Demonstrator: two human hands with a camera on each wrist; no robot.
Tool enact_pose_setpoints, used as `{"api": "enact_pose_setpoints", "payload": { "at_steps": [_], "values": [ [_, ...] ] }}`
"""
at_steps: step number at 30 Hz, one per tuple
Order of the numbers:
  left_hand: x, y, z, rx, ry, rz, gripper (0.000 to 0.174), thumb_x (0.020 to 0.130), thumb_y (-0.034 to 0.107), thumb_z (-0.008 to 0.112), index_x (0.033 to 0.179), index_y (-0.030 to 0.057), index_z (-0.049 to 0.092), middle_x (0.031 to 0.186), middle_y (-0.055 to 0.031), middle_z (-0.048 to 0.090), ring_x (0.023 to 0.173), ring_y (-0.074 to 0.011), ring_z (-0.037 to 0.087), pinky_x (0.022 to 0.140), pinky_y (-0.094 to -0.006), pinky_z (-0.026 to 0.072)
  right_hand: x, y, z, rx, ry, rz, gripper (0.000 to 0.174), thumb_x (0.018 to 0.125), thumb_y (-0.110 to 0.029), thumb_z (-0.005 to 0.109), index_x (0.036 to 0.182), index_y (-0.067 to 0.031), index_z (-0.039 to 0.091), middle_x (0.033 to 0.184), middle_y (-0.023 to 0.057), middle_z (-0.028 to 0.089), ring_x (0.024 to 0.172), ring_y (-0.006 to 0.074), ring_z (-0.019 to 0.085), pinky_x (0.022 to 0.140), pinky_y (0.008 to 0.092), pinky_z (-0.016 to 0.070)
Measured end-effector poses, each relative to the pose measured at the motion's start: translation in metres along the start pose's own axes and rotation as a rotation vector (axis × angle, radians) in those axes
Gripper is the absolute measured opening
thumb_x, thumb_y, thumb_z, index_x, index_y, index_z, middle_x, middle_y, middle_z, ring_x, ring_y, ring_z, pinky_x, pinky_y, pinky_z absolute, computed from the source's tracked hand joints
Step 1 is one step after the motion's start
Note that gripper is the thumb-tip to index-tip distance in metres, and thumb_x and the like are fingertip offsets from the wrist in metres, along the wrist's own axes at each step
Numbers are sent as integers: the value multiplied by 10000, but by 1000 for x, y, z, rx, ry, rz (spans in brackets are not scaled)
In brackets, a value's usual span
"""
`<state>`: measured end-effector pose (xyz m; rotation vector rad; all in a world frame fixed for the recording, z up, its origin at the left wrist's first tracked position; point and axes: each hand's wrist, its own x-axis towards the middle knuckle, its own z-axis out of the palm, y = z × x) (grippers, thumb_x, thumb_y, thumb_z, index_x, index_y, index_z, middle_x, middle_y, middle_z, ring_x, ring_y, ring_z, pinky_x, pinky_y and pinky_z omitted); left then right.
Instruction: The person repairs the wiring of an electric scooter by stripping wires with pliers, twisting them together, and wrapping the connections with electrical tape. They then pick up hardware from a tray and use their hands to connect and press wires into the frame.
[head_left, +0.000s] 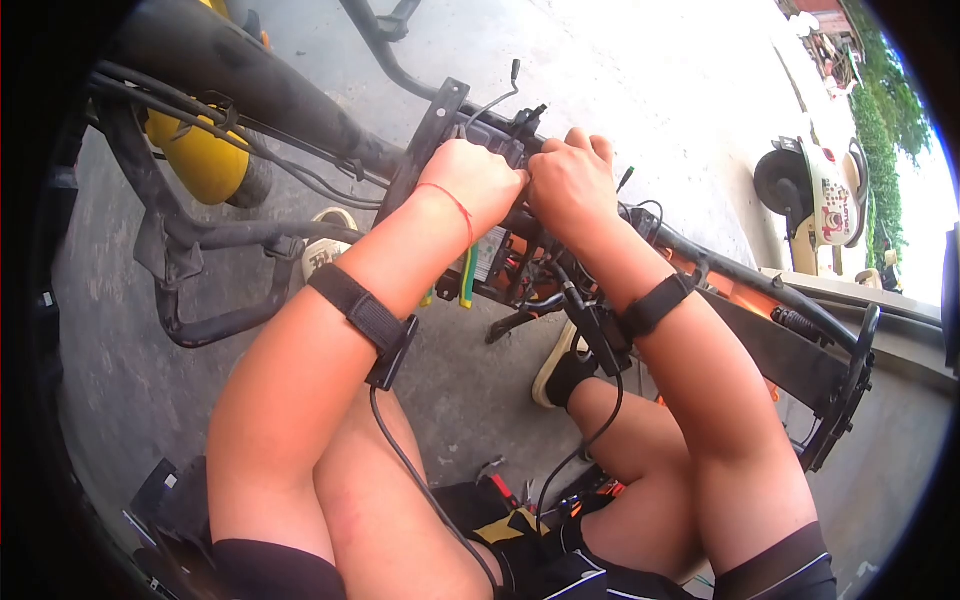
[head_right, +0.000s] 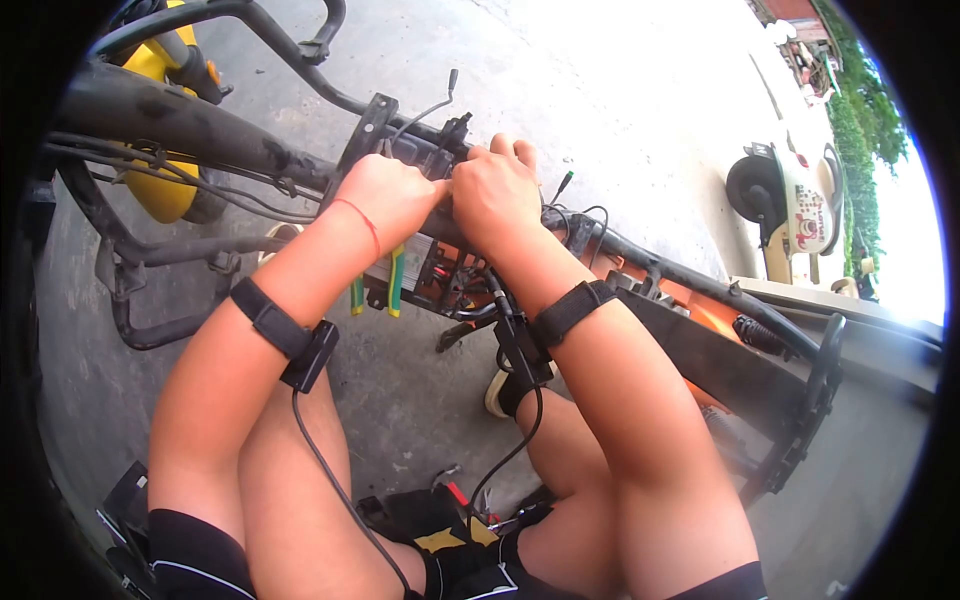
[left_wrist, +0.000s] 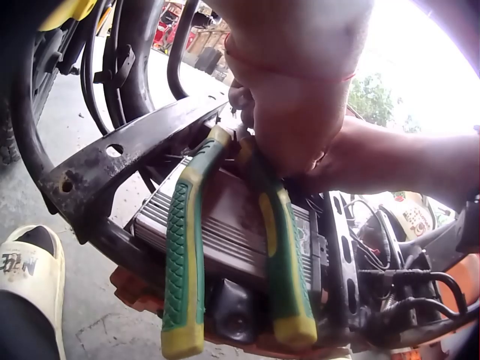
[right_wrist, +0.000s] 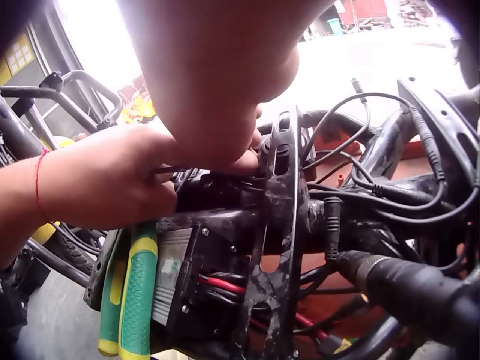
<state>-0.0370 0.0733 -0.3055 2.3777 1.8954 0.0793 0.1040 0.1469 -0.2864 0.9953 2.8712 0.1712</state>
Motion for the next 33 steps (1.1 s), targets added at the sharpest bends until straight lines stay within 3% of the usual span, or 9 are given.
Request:
{"api": "enact_pose_setpoints", "payload": {
  "at_steps": [5,10,23,30,33],
  "values": [
    [0,-1,3,-15,16,4,100,875,176,560,870,187,660,721,-49,700,711,-238,709,605,-367,549,-2,0,3,-65,22,-69,123,779,-154,619,747,-119,733,869,33,666,1012,224,564,949,389,373],
    [-1,0,10,13,98,-4,103,873,176,565,885,198,665,688,-38,687,688,-234,705,583,-371,543,-6,9,5,-96,60,-194,91,793,-161,617,758,-131,696,844,21,638,978,210,570,915,367,403],
    [-3,7,14,8,104,-66,128,891,191,555,945,229,664,712,-14,694,708,-211,706,577,-345,505,-13,11,15,140,203,-52,90,769,-187,652,736,-111,688,834,62,623,951,269,568,891,415,417],
    [-5,8,17,7,159,-80,141,880,184,562,957,230,671,706,-21,690,705,-214,705,573,-346,504,-11,15,10,95,163,-73,113,788,-193,639,757,-102,698,836,66,633,957,277,575,899,420,423],
    [-6,6,18,14,160,-70,168,876,180,565,988,232,678,706,-23,689,700,-214,702,574,-343,503,-4,29,4,305,68,-21,145,803,-205,638,862,-132,748,912,54,665,1019,282,582,934,428,430]
  ]
}}
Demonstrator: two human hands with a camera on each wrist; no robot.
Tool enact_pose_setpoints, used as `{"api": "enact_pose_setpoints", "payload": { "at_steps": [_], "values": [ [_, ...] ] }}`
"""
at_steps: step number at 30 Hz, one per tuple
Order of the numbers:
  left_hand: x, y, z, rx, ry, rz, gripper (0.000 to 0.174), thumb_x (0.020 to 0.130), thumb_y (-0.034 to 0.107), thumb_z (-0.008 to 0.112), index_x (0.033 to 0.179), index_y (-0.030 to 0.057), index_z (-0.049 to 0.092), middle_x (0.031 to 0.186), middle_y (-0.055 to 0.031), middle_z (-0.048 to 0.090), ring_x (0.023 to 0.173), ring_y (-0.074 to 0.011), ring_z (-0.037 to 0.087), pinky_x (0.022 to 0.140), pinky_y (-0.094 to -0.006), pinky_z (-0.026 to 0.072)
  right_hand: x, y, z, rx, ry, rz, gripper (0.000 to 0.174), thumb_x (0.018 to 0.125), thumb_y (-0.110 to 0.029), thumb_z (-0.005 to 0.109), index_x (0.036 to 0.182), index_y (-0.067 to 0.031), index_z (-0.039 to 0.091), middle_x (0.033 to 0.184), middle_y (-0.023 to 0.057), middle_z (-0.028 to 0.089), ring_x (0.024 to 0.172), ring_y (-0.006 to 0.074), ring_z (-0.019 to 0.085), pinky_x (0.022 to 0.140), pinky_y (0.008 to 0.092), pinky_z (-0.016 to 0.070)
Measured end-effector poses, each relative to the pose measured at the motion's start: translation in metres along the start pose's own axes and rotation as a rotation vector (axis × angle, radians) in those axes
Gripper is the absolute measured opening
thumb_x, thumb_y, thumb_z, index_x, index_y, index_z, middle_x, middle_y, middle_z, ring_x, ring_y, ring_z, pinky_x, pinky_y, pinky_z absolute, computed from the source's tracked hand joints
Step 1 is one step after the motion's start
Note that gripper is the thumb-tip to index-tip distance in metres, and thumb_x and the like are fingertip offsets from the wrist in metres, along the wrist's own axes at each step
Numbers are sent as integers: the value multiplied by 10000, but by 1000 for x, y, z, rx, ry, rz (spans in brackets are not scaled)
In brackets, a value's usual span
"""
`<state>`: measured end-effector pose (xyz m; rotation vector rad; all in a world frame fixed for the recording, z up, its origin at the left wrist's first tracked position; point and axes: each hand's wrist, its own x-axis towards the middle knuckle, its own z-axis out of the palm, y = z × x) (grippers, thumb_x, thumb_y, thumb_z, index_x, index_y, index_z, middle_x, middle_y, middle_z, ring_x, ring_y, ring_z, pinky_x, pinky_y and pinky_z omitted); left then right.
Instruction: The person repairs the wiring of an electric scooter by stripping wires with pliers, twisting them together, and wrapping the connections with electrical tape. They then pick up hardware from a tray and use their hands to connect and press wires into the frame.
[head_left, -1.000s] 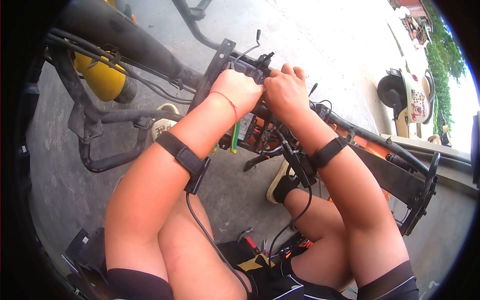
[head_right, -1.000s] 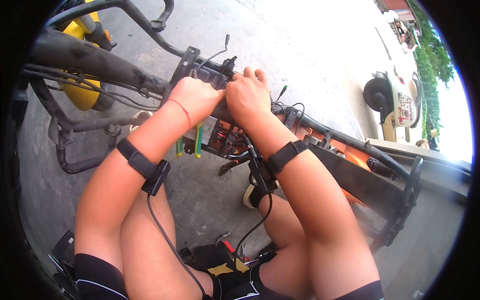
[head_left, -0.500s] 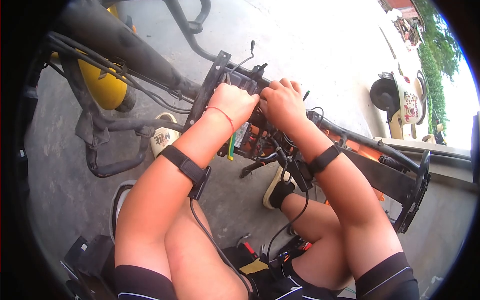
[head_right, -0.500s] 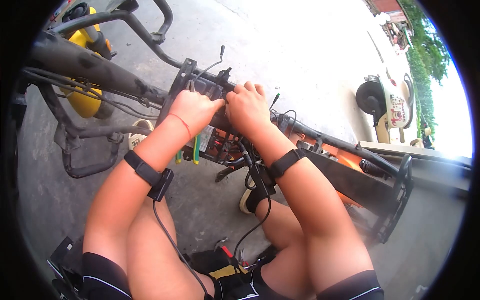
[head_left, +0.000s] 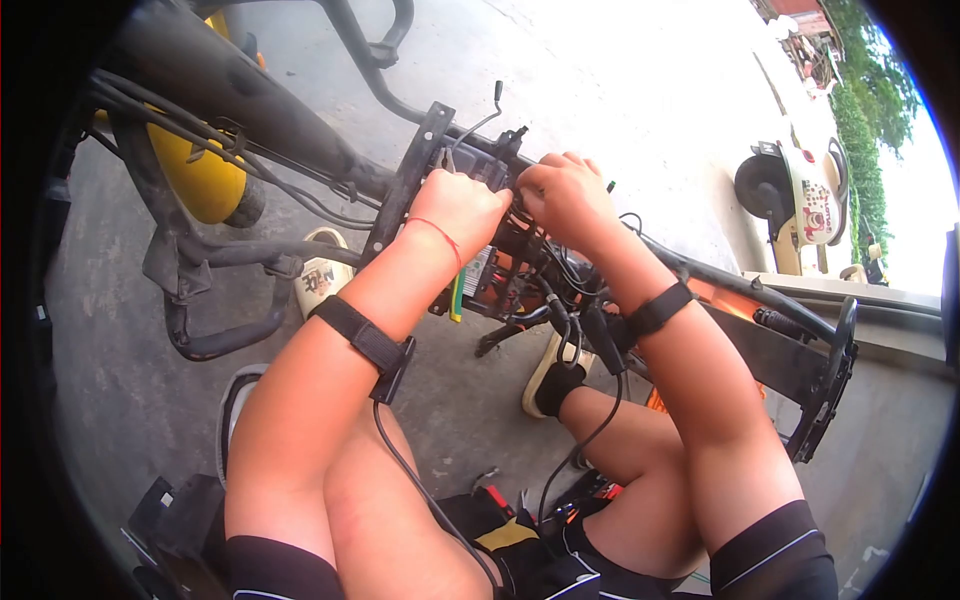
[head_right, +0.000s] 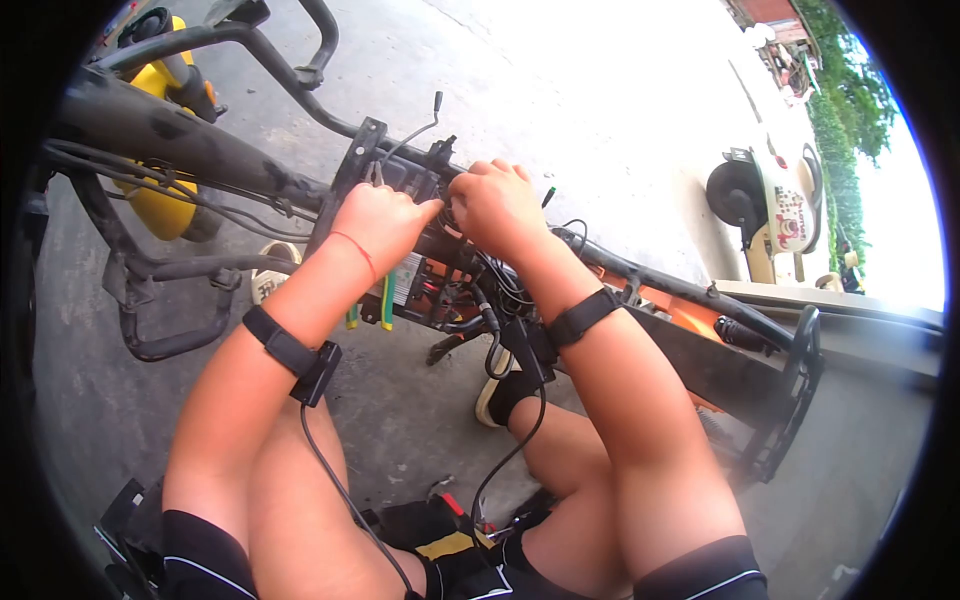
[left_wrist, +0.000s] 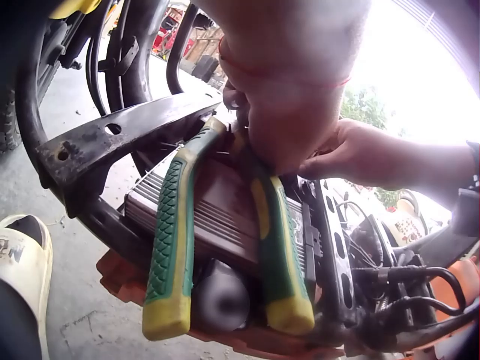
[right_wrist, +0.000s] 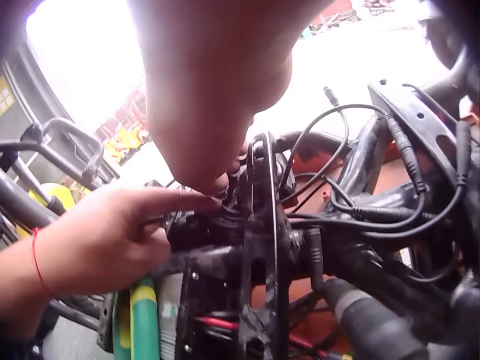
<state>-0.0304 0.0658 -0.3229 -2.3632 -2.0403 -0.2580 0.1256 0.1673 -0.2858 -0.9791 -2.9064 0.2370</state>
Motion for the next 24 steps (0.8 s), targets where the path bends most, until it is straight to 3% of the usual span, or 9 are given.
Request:
{"api": "enact_pose_setpoints", "payload": {
  "at_steps": [4,6,10,15,17,23,24],
  "values": [
    [1,0,-1,2,4,7,221,866,176,576,1050,234,685,703,-22,685,694,-215,698,573,-342,503,-2,8,-15,9,-45,-51,160,801,-228,652,891,-155,763,956,38,661,1047,267,568,941,416,428],
    [0,0,0,6,-5,14,239,863,176,579,1070,235,684,700,-21,683,693,-215,697,573,-343,503,-8,5,-20,-6,-115,-123,172,794,-243,663,906,-173,773,1048,21,658,1095,242,542,951,400,420],
    [-1,-1,3,-9,35,14,244,858,178,583,1078,233,675,689,-16,675,686,-215,695,576,-346,506,-14,5,-16,-84,-72,-205,180,802,-267,676,914,-168,775,1180,8,645,1137,226,520,982,390,402],
    [1,3,3,26,47,16,250,858,178,581,1084,231,674,681,-26,671,673,-218,692,574,-352,508,-15,9,-12,-109,-52,-286,202,826,-304,684,921,-143,763,1199,19,632,1149,232,512,981,394,404],
    [0,5,0,-13,12,2,221,894,192,562,1090,182,666,793,-45,717,791,-225,716,643,-369,518,-16,9,-13,-115,-60,-273,201,823,-286,671,923,-132,755,1191,25,635,1132,251,526,968,394,409],
    [8,11,-6,8,-63,-23,222,894,193,557,1086,159,662,766,-15,718,729,-191,714,628,-357,510,-16,-2,-10,-220,-77,-257,163,811,-225,658,903,-120,742,1159,23,622,1117,246,521,960,386,416],
    [8,10,-6,-2,-79,-23,214,895,194,558,1080,159,659,769,-16,719,735,-194,715,628,-356,512,-17,-2,-5,-175,-28,-253,126,792,-205,655,840,-117,731,1115,27,609,1103,247,511,967,393,405]
  ]
}}
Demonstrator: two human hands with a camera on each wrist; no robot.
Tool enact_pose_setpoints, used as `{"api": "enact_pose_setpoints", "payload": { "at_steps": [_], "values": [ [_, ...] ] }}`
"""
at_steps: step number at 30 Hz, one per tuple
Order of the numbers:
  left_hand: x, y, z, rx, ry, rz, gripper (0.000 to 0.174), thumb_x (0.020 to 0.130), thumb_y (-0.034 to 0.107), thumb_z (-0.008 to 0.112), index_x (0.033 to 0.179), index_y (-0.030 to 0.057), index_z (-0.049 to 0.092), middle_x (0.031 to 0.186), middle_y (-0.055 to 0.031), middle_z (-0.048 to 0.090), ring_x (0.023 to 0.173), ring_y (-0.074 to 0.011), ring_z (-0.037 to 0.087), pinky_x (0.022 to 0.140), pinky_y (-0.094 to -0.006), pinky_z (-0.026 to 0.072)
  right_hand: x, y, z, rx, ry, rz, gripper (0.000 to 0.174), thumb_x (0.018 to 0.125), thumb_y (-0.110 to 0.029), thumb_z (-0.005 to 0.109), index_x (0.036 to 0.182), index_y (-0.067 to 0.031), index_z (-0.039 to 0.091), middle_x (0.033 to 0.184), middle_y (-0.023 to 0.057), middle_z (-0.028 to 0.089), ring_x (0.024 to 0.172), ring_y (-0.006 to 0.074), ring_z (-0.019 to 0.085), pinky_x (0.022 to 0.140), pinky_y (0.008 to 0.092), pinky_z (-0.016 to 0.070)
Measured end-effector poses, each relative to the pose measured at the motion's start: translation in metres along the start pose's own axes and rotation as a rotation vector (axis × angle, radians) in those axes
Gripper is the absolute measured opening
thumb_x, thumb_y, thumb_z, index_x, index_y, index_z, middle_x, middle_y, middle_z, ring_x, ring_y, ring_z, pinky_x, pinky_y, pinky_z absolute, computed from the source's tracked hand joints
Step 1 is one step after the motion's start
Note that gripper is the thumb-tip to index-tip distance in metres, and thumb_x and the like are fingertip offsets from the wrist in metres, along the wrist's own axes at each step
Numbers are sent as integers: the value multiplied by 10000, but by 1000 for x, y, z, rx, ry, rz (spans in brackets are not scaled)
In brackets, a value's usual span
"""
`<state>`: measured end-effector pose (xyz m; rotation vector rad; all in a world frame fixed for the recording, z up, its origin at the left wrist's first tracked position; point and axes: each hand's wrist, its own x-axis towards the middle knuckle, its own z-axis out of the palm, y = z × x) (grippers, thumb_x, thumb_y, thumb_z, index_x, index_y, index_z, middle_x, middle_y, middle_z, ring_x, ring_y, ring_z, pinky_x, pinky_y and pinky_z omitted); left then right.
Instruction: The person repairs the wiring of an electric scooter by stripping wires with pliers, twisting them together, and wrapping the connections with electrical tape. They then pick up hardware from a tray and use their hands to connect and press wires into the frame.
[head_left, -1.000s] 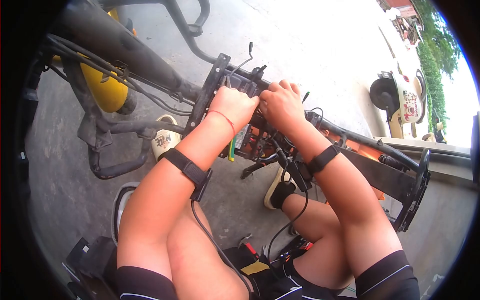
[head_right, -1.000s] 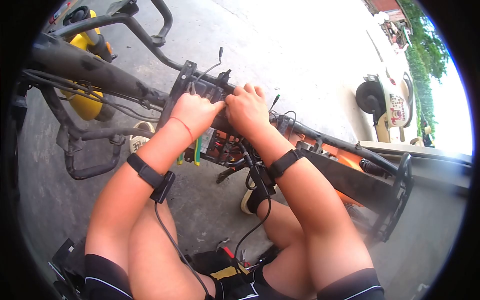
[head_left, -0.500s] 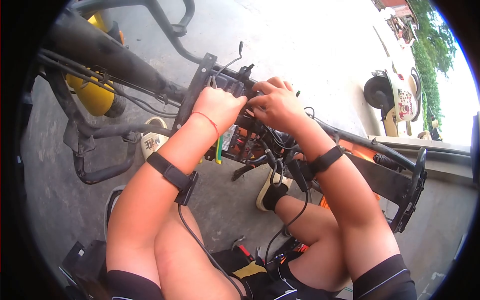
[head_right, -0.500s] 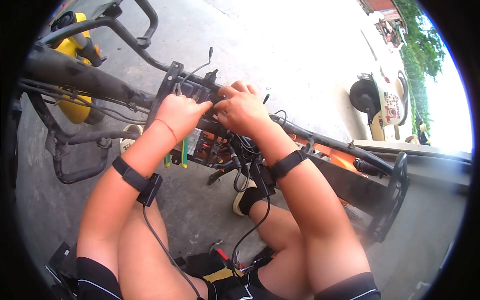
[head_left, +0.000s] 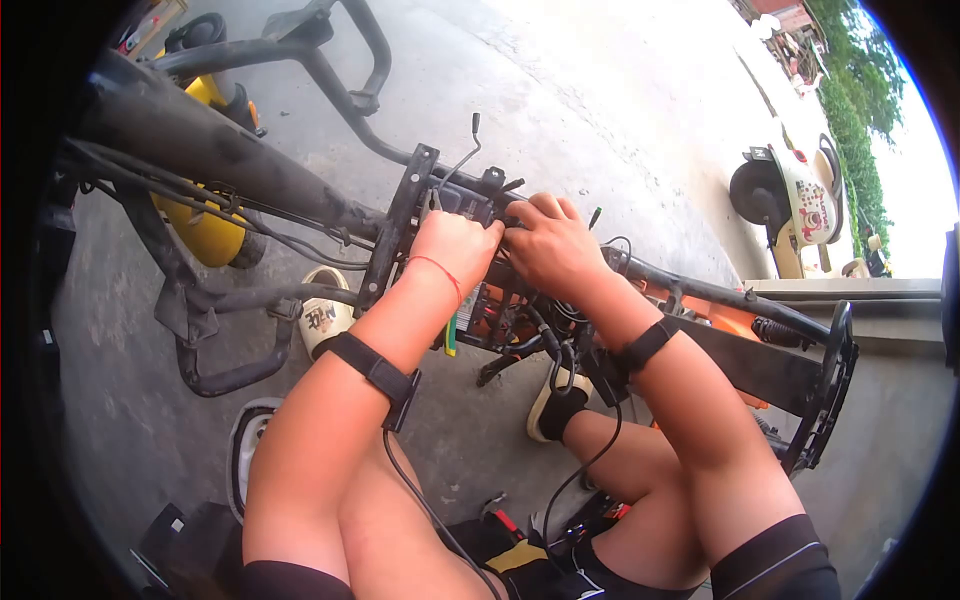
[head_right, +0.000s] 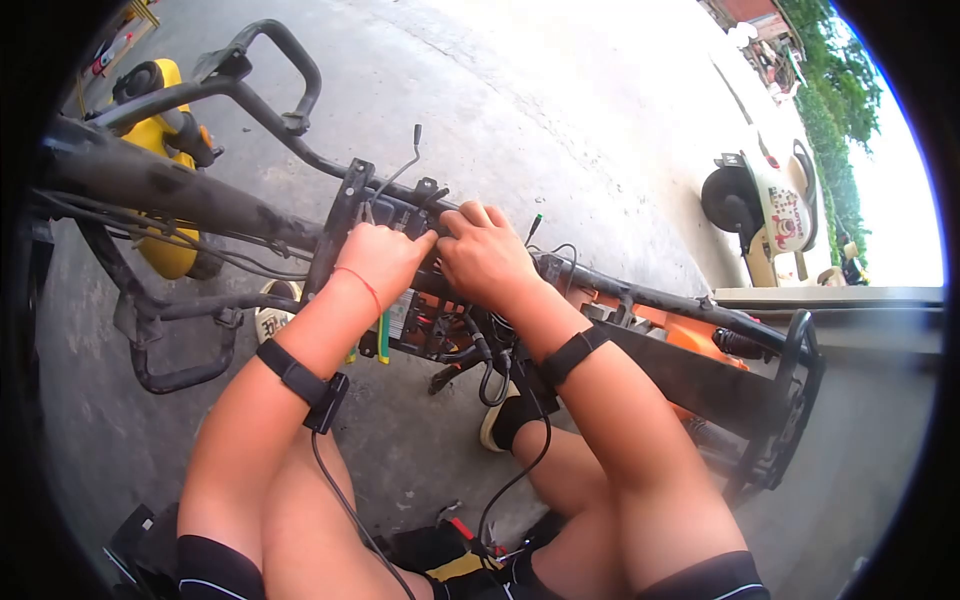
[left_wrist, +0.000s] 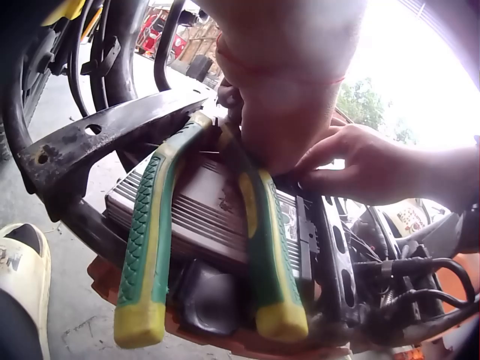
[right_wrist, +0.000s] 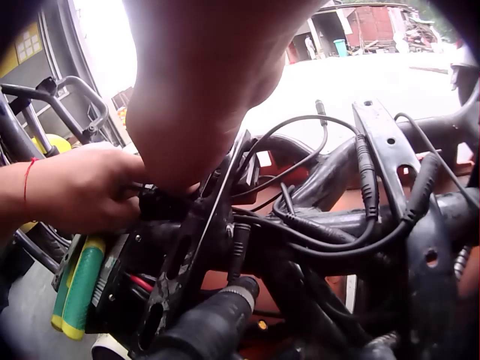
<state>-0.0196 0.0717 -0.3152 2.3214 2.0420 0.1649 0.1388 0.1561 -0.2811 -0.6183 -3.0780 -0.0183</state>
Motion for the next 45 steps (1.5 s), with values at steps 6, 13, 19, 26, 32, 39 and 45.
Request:
{"api": "enact_pose_setpoints", "payload": {
  "at_steps": [6,13,19,26,32,39,45],
  "values": [
    [-3,-4,5,-19,18,11,253,896,184,554,1132,194,646,756,-26,709,732,-212,710,607,-356,518,0,-4,13,177,107,228,146,789,-158,648,887,-124,751,1101,-5,639,1132,251,512,995,426,392],
    [-4,-8,14,-44,103,21,281,875,157,554,1126,237,649,721,-35,688,691,-221,696,571,-369,529,18,-15,11,7,76,264,145,752,-197,638,747,-89,735,951,75,643,1059,283,530,932,406,404],
    [-6,-19,32,-24,169,61,72,791,144,600,823,190,646,693,-37,647,676,-230,672,593,-397,535,31,-31,13,-153,-182,308,203,758,-223,620,835,-85,748,1023,102,629,1086,282,512,934,405,393],
    [-2,-19,14,45,15,79,118,841,136,571,891,167,673,721,-60,668,715,-257,690,613,-399,544,24,-32,20,-230,28,289,216,794,-252,604,820,-97,752,964,57,636,1051,246,503,886,377,370],
    [-6,-16,6,38,37,77,230,869,117,529,1032,182,677,714,-68,656,679,-267,676,595,-406,536,16,-25,17,-80,114,245,150,779,-222,609,755,-128,723,919,38,621,1007,227,527,856,356,393],
    [-5,-16,7,4,9,36,267,855,137,552,1065,228,689,724,-80,676,696,-289,685,610,-425,540,16,-31,25,-51,196,337,161,781,-197,595,765,-86,710,904,47,632,987,221,541,861,342,408],
    [-9,-18,8,5,22,32,327,834,132,577,1118,252,684,718,-66,670,685,-272,682,604,-408,536,8,-30,23,-8,97,301,177,777,-202,602,819,-76,718,905,40,652,989,218,540,874,335,403]
  ]
}}
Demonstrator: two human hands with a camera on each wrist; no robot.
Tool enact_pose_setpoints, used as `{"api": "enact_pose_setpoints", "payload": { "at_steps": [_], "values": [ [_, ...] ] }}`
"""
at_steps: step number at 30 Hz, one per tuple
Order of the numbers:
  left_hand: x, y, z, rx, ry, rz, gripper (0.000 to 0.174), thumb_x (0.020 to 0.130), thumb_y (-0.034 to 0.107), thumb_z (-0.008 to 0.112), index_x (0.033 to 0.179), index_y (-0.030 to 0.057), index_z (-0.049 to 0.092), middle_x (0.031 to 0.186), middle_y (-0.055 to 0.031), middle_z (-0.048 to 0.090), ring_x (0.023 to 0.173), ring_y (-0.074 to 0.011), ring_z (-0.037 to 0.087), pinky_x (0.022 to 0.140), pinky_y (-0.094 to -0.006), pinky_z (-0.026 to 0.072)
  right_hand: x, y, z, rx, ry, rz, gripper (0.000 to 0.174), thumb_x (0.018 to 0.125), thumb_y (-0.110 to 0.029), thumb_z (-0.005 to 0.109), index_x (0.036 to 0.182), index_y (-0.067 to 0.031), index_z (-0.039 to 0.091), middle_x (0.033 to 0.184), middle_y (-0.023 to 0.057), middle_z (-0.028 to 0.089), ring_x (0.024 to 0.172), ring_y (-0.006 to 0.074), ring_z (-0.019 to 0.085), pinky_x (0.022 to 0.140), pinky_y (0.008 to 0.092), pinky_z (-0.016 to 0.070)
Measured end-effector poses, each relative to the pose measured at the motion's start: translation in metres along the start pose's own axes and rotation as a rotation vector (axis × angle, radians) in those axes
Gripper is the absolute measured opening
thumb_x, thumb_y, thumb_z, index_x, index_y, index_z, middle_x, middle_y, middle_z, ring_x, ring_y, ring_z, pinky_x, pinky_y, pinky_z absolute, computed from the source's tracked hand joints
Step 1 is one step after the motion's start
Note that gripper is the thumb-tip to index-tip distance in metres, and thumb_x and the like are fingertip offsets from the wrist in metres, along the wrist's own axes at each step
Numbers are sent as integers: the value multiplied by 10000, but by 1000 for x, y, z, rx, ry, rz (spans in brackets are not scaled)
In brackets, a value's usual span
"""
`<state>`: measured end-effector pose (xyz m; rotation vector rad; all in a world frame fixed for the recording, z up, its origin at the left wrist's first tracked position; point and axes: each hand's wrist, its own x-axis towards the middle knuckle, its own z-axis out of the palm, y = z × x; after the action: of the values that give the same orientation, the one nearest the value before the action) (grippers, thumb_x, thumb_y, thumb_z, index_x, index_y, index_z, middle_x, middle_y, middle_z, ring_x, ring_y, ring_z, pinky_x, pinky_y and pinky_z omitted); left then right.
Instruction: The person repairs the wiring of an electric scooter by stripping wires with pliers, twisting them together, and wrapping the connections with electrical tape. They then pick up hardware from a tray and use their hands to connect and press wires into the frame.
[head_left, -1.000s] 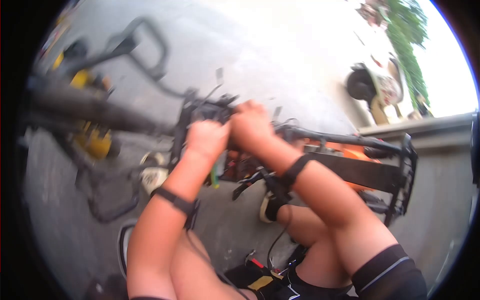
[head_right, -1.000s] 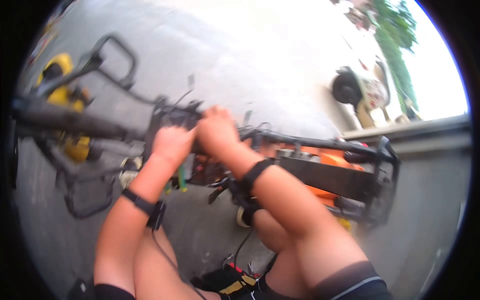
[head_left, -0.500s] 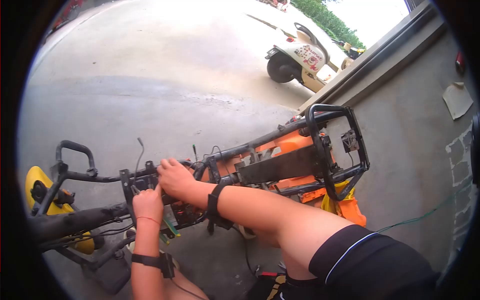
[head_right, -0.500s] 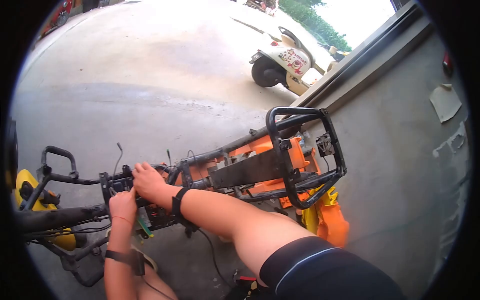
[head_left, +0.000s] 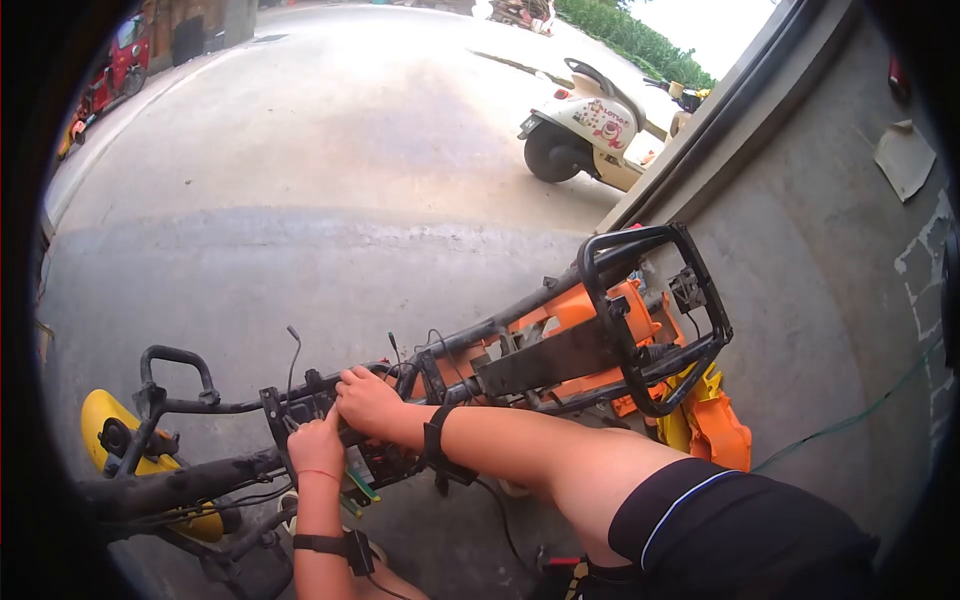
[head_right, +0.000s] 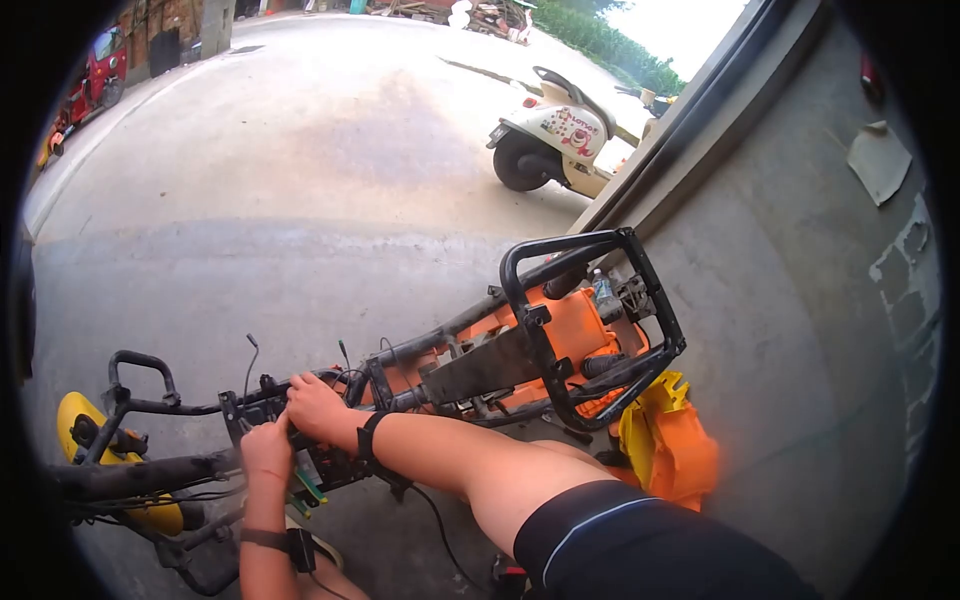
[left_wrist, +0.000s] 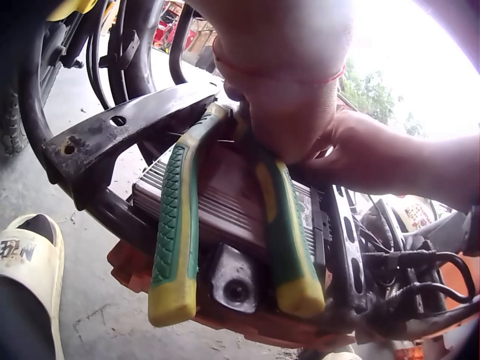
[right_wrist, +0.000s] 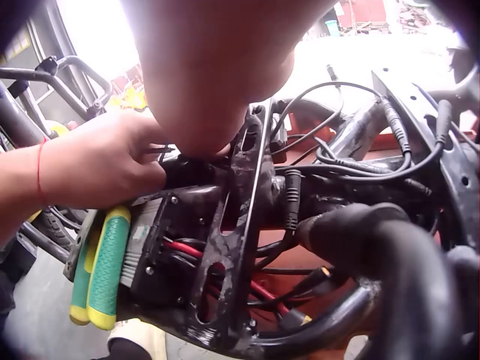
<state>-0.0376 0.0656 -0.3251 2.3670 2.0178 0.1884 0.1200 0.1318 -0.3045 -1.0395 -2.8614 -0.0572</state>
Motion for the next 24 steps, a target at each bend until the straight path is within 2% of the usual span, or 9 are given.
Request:
{"api": "enact_pose_setpoints", "payload": {
  "at_steps": [1,4,5,6,8,11,16,18,24],
  "values": [
    [3,1,2,7,30,16,391,814,132,595,1165,279,683,705,-49,666,669,-249,679,591,-388,533,-1,1,-1,-8,0,6,177,777,-202,602,819,-76,718,905,40,652,989,218,540,874,335,403],
    [4,-1,9,40,21,26,392,808,127,601,1161,274,686,694,-46,657,658,-250,677,582,-384,533,2,-6,-4,4,-24,34,183,777,-199,604,835,-67,717,910,49,647,995,223,536,878,335,400],
    [4,-2,12,49,37,30,310,814,127,602,1087,240,698,683,-48,648,652,-254,677,567,-384,533,2,-9,-3,-7,3,70,184,779,-197,604,833,-65,719,918,58,645,1004,228,531,877,336,397],
    [3,-2,12,49,29,29,310,814,127,602,1087,240,698,683,-48,648,652,-254,677,567,-384,533,3,-13,-2,-13,30,107,185,781,-196,604,832,-63,721,925,68,644,1013,234,527,877,337,394],
    [4,-1,10,51,43,35,190,830,132,592,976,201,694,665,-51,637,644,-259,677,556,-385,533,6,-16,-2,-7,10,107,187,790,-193,602,839,-60,725,938,77,640,1032,242,517,872,339,389],
    [5,-1,9,40,35,28,121,843,133,581,899,183,676,660,-57,639,643,-261,680,559,-388,537,6,-17,-7,-71,-64,96,183,800,-193,600,840,-67,726,948,72,638,1037,244,513,867,339,385],
    [5,-2,1,29,53,8,128,856,139,571,902,189,680,665,-62,651,636,-264,683,566,-394,540,10,-15,-3,-21,-65,116,186,811,-195,601,884,-74,722,978,68,624,1033,229,525,861,333,390],
    [5,1,-2,-33,1,-16,151,849,143,565,949,176,673,719,-94,676,684,-304,688,601,-440,545,10,-12,-5,-25,-79,90,189,817,-190,597,914,-76,714,986,63,617,1032,227,530,859,333,396],
    [4,-1,-2,-41,6,-18,184,839,145,572,983,202,672,707,-81,672,687,-285,689,609,-429,548,9,-11,0,-74,-28,91,186,831,-195,574,907,-77,695,967,64,603,1010,230,533,840,339,408]
  ]
}}
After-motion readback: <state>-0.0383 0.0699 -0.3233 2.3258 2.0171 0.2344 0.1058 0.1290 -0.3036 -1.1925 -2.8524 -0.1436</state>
